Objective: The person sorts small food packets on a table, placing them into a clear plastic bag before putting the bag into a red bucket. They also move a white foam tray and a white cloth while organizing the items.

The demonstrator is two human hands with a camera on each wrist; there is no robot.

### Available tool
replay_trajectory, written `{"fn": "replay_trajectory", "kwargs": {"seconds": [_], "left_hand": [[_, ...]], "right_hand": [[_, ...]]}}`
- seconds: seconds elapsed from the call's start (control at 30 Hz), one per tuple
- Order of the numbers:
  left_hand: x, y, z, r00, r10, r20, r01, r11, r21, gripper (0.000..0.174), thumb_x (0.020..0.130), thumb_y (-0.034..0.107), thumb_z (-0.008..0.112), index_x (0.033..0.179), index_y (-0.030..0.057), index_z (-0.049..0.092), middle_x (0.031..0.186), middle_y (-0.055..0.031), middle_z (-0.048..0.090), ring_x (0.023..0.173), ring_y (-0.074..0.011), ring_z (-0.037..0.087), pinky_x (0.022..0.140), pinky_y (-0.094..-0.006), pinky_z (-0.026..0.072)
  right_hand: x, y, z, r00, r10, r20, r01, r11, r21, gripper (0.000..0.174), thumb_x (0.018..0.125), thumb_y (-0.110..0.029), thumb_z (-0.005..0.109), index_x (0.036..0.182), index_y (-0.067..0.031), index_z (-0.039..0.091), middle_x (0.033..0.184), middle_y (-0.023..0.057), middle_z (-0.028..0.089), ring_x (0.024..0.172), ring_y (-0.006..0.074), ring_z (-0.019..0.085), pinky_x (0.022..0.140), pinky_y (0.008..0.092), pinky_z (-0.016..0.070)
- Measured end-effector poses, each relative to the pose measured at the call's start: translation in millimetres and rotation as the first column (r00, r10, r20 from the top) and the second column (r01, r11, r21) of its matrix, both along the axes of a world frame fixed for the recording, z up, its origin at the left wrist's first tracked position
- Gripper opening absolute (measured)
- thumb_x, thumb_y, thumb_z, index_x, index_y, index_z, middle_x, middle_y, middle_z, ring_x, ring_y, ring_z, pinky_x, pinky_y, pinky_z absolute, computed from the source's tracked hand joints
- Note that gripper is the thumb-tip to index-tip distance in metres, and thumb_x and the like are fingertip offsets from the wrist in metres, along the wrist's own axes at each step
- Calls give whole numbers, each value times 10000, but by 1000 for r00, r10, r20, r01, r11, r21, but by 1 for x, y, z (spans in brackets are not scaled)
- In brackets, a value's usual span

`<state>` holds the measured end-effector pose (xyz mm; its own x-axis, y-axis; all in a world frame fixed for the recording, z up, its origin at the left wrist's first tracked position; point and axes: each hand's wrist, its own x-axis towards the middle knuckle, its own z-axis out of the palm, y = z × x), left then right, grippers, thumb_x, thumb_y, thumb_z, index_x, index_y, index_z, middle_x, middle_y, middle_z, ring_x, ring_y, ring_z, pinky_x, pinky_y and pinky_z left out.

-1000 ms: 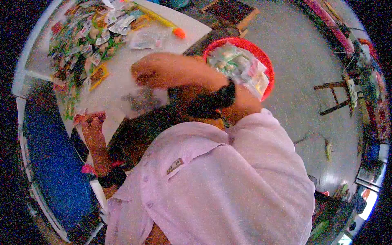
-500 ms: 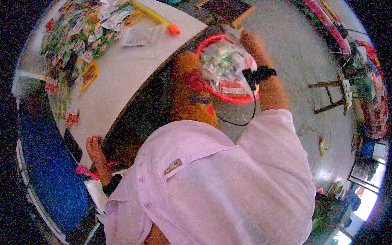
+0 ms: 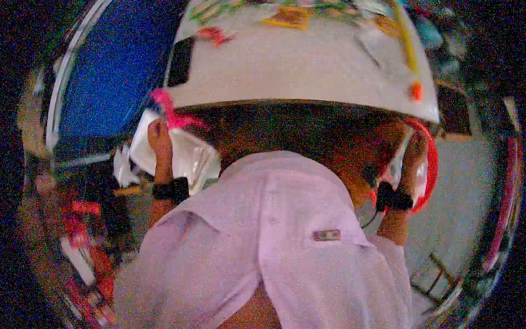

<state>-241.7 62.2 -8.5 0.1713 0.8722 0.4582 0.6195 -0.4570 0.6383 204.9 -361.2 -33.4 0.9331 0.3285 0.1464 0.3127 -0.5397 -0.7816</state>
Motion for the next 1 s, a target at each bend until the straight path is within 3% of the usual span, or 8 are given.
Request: {"fn": "replay_trajectory", "kwargs": {"seconds": [0.17,0.27,0.43,0.73,0.77,0.87,0.9,1.0], "left_hand": [[-83,10,-29,959,282,-22,-283,956,-74,232,713,159,495,858,-21,522,818,-136,533,751,-226,507,698,-295,392],[-128,13,-65,808,288,-514,-313,949,41,334,710,221,499,926,-34,504,927,-167,514,867,-266,487,772,-317,366],[-120,-13,-72,910,-165,-380,-134,750,-648,590,652,324,572,1098,-14,385,1093,-202,418,1009,-302,404,854,-332,315],[-165,7,-121,474,-364,-802,97,927,-363,190,751,155,359,728,-7,456,859,-202,504,767,-371,470,703,-440,369],[-145,5,-111,670,-164,-724,-306,827,-471,239,730,195,442,834,-17,479,920,-197,500,838,-348,475,741,-392,378],[-150,-3,-98,809,-307,-502,38,878,-477,383,681,226,536,962,-23,461,987,-190,486,922,-314,460,794,-345,363],[-145,-7,-96,871,-301,-389,-48,735,-677,533,630,244,603,1053,-21,415,1044,-178,464,989,-278,432,838,-306,333],[-146,-8,-111,781,-350,-517,-16,816,-578,364,669,195,507,949,-32,455,972,-194,480,909,-335,445,785,-361,363]], "right_hand": [[-40,48,9,918,145,369,-103,986,-131,230,776,-133,434,951,8,484,927,127,522,887,246,475,796,317,354],[-32,45,3,874,273,401,-176,949,-262,244,759,-143,442,940,13,490,927,154,519,892,293,465,795,351,343],[-32,48,-1,902,263,344,-170,946,-277,250,752,-137,445,945,17,488,924,158,520,878,297,467,784,356,343],[-33,48,-14,955,170,242,-149,984,-102,280,727,-94,466,987,10,469,996,162,490,947,287,440,827,343,328],[-31,48,-17,928,209,309,-165,973,-162,278,725,-99,468,982,9,472,983,161,496,936,288,446,825,342,329],[-29,44,-15,854,303,422,-184,936,-301,264,715,-110,472,953,5,484,935,160,515,897,296,464,804,344,340],[-30,44,-12,854,318,413,-191,928,-320,255,709,-112,474,935,4,490,913,161,521,879,301,470,789,348,347],[-48,61,34,912,366,187,-302,905,-301,223,688,-112,477,878,-1,503,848,164,527,818,316,479,727,365,364]]}}
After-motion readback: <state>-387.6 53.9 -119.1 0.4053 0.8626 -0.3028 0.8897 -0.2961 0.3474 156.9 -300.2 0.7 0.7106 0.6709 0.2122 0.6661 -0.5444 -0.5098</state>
